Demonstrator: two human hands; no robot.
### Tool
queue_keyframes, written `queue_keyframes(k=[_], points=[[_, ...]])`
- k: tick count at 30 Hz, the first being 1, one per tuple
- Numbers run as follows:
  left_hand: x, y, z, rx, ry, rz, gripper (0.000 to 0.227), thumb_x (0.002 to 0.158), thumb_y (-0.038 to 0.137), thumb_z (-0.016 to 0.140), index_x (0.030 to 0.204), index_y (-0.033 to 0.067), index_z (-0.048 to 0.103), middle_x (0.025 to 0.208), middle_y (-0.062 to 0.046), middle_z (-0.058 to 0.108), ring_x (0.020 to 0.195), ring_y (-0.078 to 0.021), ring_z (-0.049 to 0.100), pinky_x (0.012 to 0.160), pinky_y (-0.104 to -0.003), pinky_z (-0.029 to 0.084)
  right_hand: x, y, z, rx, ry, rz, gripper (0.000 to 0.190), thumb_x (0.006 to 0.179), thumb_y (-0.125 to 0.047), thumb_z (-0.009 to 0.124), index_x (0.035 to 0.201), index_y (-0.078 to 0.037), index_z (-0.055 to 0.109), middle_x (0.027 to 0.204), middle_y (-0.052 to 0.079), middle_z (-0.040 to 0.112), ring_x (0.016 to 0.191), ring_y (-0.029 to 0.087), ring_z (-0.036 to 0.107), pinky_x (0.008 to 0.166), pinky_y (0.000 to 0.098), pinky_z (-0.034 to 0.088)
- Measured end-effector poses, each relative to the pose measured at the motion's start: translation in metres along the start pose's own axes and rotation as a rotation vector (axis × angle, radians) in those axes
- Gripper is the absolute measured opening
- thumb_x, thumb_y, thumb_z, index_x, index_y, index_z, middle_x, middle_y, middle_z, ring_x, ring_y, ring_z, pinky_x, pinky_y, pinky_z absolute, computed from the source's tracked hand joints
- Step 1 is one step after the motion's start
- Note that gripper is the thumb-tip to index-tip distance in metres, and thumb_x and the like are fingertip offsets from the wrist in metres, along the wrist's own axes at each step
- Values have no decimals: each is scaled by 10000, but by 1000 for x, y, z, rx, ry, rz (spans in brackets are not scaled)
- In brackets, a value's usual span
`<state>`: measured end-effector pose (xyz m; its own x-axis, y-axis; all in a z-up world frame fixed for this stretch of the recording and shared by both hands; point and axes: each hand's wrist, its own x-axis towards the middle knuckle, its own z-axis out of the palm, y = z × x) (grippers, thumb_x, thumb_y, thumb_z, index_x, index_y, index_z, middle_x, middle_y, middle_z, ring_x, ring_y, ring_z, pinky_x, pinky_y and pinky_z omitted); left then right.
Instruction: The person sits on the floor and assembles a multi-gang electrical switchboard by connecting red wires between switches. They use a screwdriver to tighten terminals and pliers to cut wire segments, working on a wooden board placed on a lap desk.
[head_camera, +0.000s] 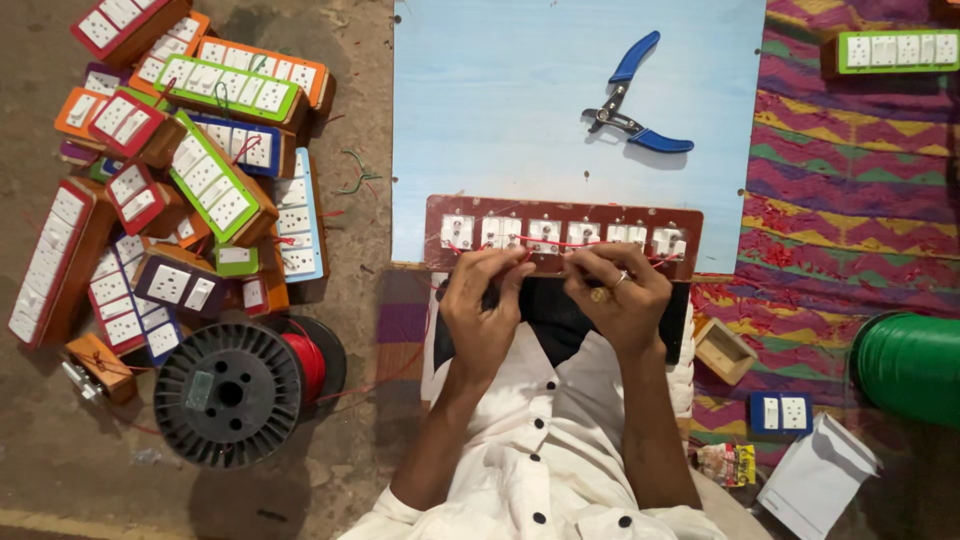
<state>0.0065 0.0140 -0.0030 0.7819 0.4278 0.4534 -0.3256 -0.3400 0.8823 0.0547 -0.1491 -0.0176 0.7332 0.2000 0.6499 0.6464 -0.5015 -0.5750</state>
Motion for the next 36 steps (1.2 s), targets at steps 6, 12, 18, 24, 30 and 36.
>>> queue_keyframes(k=[6, 12, 18, 24, 30, 36], points=[[2, 4, 0, 27, -40, -6, 192, 908, -41, 780, 1072, 59, 766, 956, -65, 685, 838, -149, 706, 710, -283, 578, 4, -4, -2, -54, -24, -12, 234, 850, -43, 888, 1057, -90, 791, 977, 52, 684, 768, 138, 695, 656, 277, 586], [1, 5, 4, 45, -37, -39, 201, 914, -47, 766, 1081, 65, 756, 926, -63, 657, 836, -144, 720, 695, -281, 579, 4, -3, -5, -28, -45, 34, 230, 860, -46, 887, 1063, -101, 792, 978, 43, 679, 809, 143, 718, 680, 277, 597], [1, 2, 6, 80, -30, -47, 196, 896, -18, 789, 1064, 80, 761, 901, -53, 642, 785, -142, 691, 641, -299, 553, 4, 4, -7, 0, -68, -16, 244, 833, 0, 868, 1032, -114, 787, 980, 33, 684, 796, 137, 732, 674, 261, 601], [0, 1, 6, 118, -39, -37, 187, 897, 21, 805, 1062, 100, 765, 885, -40, 636, 742, -144, 657, 598, -312, 513, 6, 1, -9, 3, -91, -15, 246, 825, -6, 869, 1032, -111, 788, 968, 37, 672, 784, 137, 722, 655, 268, 590], [1, 0, 5, 143, -55, -10, 204, 896, 16, 799, 1071, 112, 754, 893, -43, 634, 765, -164, 656, 638, -328, 522, 12, -7, -8, -38, -85, 5, 222, 873, -42, 869, 1065, -96, 769, 980, 52, 670, 829, 161, 731, 683, 279, 606], [3, 1, 4, 187, -67, 24, 223, 880, 6, 801, 1065, 122, 755, 885, -44, 624, 770, -187, 646, 657, -349, 517, 15, -12, -2, -89, -49, 50, 200, 878, -69, 870, 1045, -113, 771, 954, 68, 687, 789, 186, 726, 657, 301, 601]])
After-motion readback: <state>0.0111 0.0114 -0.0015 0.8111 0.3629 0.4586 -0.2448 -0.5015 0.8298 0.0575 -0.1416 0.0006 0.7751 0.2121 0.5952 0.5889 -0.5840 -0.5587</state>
